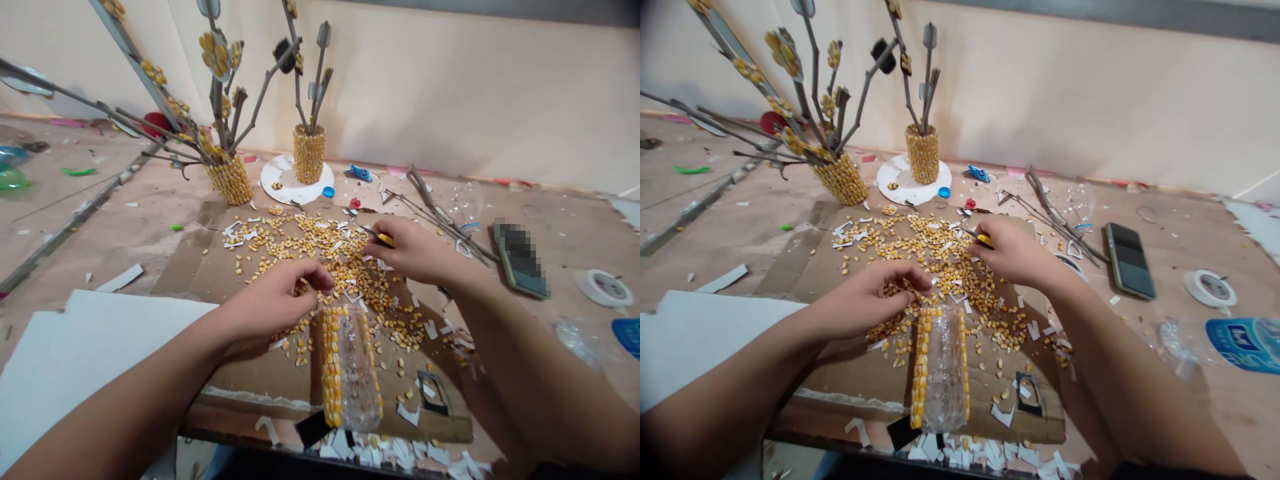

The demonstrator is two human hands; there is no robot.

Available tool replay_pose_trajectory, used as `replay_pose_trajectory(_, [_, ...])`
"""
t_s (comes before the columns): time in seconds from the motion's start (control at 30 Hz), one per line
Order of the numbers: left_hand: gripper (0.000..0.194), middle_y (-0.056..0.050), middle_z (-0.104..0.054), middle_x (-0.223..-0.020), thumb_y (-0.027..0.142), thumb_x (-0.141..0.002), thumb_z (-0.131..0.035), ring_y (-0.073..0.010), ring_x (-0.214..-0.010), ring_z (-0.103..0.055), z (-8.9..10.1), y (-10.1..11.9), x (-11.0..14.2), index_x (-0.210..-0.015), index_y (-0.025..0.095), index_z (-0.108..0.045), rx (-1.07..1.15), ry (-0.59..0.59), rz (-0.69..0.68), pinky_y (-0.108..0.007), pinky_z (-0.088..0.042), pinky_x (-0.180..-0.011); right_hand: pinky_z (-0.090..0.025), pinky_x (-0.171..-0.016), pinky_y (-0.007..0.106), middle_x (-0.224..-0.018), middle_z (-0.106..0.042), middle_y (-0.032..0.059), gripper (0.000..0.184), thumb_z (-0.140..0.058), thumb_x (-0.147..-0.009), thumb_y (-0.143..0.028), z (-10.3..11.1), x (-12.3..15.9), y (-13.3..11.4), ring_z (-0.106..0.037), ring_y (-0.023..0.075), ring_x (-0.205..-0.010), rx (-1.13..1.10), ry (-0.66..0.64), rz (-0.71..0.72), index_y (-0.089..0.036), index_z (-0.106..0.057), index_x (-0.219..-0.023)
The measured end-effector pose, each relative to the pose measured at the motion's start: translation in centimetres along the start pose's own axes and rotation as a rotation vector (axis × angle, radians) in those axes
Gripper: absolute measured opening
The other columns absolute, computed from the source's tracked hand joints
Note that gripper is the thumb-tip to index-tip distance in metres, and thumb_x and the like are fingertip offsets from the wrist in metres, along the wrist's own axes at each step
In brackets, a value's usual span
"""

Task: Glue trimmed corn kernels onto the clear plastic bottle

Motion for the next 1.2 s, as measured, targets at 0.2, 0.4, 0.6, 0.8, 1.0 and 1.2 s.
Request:
replay_pose_trajectory(0.2, [0.021, -0.005, -0.078, -0.089, 0.014, -0.075, -0.057, -0.0197, -0.082, -0.07, 2.3, -1.1, -1.1, -0.089, 0.017, -0.073, -0.024, 0.262, 0.025, -0.033, -0.054, -0.076, -0.035, -0.061, 0.031, -0.082, -0.071, 0.0096, 0.026, -0.06, -0.099, -0.035, -1.2, -0.2, 0.4, -0.057, 0.0193, -0.069, 0.207, -0.103, -0.075, -0.019, -0.064, -0.079])
replay_pose_trajectory(0.4, [0.017, -0.004, -0.077, -0.084, 0.018, -0.074, -0.059, -0.0205, -0.08, -0.07, 3.1, -1.6, -1.2, -0.086, 0.018, -0.072, 0.029, 0.359, 0.024, -0.034, -0.055, -0.077, -0.037, -0.06, 0.03, -0.079, -0.075, 0.0058, 0.015, -0.064, -0.092, -0.029, -2.3, 0.3, -0.2, -0.061, 0.018, -0.067, 0.15, -0.212, -0.058, -0.021, -0.073, -0.083])
replay_pose_trajectory(0.6, [0.017, -0.004, -0.077, -0.083, 0.016, -0.073, -0.059, -0.0199, -0.078, -0.07, 2.9, -1.5, -1.0, -0.084, 0.017, -0.072, 0.019, 0.356, 0.023, -0.033, -0.054, -0.075, -0.034, -0.061, 0.032, -0.087, -0.076, 0.0139, 0.02, -0.061, -0.094, -0.031, -3.0, 0.6, -0.5, -0.065, 0.0236, -0.076, 0.342, -0.19, -0.076, -0.019, -0.074, -0.084])
replay_pose_trajectory(0.8, [0.013, -0.002, -0.077, -0.084, 0.017, -0.08, -0.061, -0.0185, -0.079, -0.069, 1.9, -0.9, -0.9, -0.086, 0.018, -0.072, -0.042, 0.336, -0.007, -0.03, -0.053, -0.074, -0.035, -0.06, 0.03, -0.089, -0.075, 0.0113, 0.012, -0.061, -0.093, -0.026, -2.5, 0.8, -1.1, -0.062, 0.0213, -0.073, 0.212, -0.165, -0.031, -0.019, -0.07, -0.089])
replay_pose_trajectory(1.0, [0.014, -0.002, -0.078, -0.086, 0.029, -0.093, -0.067, -0.0161, -0.077, -0.068, 0.2, 1.3, 0.1, -0.094, 0.018, -0.076, 0.034, 0.278, -0.186, -0.027, -0.052, -0.072, -0.04, -0.065, 0.026, -0.081, -0.069, 0.001, 0.007, -0.063, -0.092, -0.025, -0.3, 2.8, -5.5, -0.054, 0.0137, -0.068, -0.24, -0.058, 0.271, -0.019, -0.066, -0.094])
replay_pose_trajectory(1.2, [0.013, -0.003, -0.082, -0.09, 0.027, -0.096, -0.07, -0.0153, -0.079, -0.071, -0.1, 2.0, 1.0, -0.095, 0.019, -0.079, 0.095, 0.335, -0.301, -0.026, -0.053, -0.075, -0.042, -0.062, 0.023, -0.075, -0.071, -0.0007, 0.005, -0.069, -0.092, -0.023, 0.4, 4.3, -7.6, -0.058, 0.0106, -0.064, -0.42, 0.09, 0.42, -0.018, -0.07, -0.09])
Point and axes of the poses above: each hand's wrist, its own x-axis away from the middle knuckle, its own z-axis out of the back of the hand, y = z × x, the point moved 6 cm from there along -x, towards the middle knuckle
